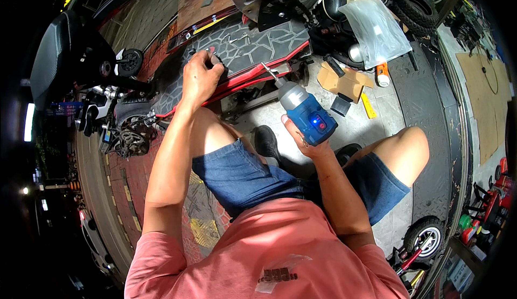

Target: The person is assembling an electric scooter by attaching a red and black deck plate to the frame. They use a cordless power drill to drive multiple screws into the deck, securing it to the scooter's body. The person adjusts the deck's position and uses the drill to fasten screws at various points along the edges.

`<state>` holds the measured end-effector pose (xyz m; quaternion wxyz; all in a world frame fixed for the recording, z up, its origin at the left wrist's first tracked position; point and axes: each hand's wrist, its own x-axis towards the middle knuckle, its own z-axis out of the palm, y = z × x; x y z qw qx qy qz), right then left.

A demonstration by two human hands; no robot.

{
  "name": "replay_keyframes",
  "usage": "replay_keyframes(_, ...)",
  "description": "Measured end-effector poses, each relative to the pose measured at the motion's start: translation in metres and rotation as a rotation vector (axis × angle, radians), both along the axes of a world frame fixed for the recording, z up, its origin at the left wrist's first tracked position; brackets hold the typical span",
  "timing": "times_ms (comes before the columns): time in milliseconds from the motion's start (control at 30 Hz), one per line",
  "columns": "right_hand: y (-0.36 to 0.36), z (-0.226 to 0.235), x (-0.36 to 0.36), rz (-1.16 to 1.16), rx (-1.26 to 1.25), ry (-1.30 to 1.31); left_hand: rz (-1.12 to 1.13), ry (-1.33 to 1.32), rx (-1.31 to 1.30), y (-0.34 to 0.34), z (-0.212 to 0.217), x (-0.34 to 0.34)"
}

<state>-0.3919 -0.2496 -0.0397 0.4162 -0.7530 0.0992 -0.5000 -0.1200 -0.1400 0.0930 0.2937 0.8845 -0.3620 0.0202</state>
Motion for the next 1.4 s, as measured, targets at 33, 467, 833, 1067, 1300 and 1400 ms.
replay_keyframes(33,0.000,0.006,0.001,0.002,-0.009,-0.016,0.004,0.030,-0.021,0.001,0.001,-0.003)
replay_keyframes(467,-0.006,0.012,-0.006,-0.064,-0.335,0.054,-0.167,1.673,-0.796,-0.017,0.013,-0.082)
replay_keyframes(833,-0.006,-0.017,-0.007,-0.081,-0.069,0.017,-0.166,1.408,-0.639,-0.045,0.003,-0.107)
replay_keyframes(1067,-0.026,-0.030,-0.017,-0.110,0.159,0.109,-0.015,1.375,-0.642,-0.089,-0.039,-0.141)
replay_keyframes(1300,-0.040,-0.050,-0.002,-0.165,0.283,0.141,0.155,1.446,-0.681,-0.115,-0.082,-0.147)
replay_keyframes(1400,-0.043,-0.049,0.003,-0.130,0.322,0.130,0.158,1.421,-0.685,-0.118,-0.084,-0.149)
